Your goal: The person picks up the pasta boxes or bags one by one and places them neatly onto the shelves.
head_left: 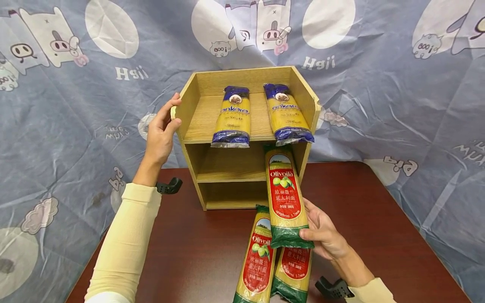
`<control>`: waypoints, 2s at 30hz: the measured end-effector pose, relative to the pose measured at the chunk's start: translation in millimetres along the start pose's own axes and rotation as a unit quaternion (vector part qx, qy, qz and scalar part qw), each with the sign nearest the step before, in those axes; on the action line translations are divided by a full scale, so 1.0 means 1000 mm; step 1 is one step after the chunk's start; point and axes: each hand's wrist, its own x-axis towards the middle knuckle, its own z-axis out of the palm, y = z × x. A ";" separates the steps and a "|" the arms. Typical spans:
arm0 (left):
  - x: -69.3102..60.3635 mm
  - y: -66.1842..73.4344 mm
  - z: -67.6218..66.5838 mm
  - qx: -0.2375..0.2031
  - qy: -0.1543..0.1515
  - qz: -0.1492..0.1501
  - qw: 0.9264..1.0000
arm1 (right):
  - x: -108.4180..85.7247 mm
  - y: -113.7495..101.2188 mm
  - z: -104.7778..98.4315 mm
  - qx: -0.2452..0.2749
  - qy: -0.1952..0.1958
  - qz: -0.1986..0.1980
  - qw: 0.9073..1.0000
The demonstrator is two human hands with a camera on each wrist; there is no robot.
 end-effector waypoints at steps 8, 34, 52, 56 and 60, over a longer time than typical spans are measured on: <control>-0.001 0.001 0.000 0.001 0.005 -0.008 1.000 | -0.001 0.003 0.013 0.005 0.002 -0.031 1.000; 0.000 -0.004 -0.002 0.003 0.000 0.010 1.000 | 0.005 0.020 0.027 -0.259 0.230 -0.064 0.936; -0.002 -0.005 -0.001 -0.005 0.002 0.010 1.000 | 0.037 0.008 0.002 -0.308 0.386 -0.090 0.865; -0.001 -0.005 -0.001 -0.001 0.004 0.013 1.000 | 0.045 0.007 -0.005 -0.311 0.400 -0.092 0.857; 0.000 -0.005 -0.001 -0.004 0.003 0.011 1.000 | 0.053 0.006 -0.011 -0.333 0.411 -0.077 0.845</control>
